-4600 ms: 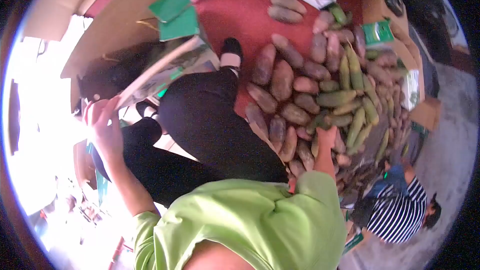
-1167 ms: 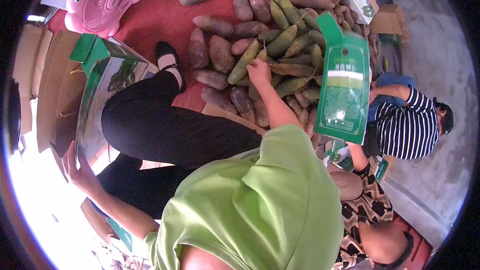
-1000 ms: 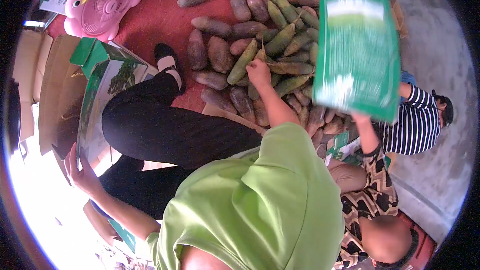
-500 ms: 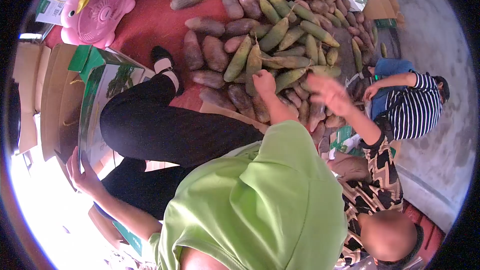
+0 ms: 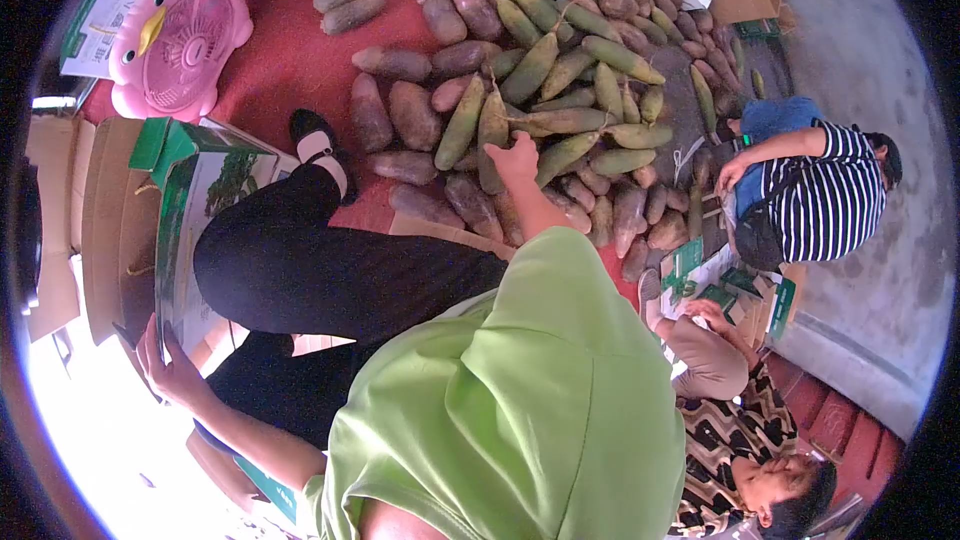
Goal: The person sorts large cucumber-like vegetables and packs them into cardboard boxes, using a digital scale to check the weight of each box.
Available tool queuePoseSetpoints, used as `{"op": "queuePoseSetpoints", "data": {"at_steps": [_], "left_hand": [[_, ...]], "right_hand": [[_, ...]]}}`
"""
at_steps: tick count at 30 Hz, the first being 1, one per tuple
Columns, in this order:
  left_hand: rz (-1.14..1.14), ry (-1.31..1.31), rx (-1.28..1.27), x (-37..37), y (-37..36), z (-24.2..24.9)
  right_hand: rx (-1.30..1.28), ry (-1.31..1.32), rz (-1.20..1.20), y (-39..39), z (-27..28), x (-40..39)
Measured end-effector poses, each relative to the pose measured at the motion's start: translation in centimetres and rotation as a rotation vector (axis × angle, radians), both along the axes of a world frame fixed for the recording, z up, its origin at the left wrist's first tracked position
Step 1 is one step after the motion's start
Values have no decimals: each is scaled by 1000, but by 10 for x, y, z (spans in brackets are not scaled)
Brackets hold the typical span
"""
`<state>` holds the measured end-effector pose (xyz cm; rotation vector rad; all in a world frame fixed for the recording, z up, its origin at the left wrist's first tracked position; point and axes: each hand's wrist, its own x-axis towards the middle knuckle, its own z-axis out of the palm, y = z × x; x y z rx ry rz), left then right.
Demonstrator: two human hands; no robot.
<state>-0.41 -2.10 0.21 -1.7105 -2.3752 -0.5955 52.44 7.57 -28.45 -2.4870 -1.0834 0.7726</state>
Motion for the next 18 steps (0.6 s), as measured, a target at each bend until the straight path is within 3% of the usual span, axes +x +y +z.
{"op": "queuePoseSetpoints", "data": {"at_steps": [3,12,16,18], "left_hand": [[-9,6,-6,0,0,-1],[-2,12,-29,-5,0,-1],[4,1,0,-2,0,0],[1,16,-17,-2,-1,0]], "right_hand": [[-123,-53,-26,10,26,-18],[-283,-124,-75,20,33,-37],[-205,-164,-30,23,36,-37],[-190,-58,5,19,38,-32]]}}
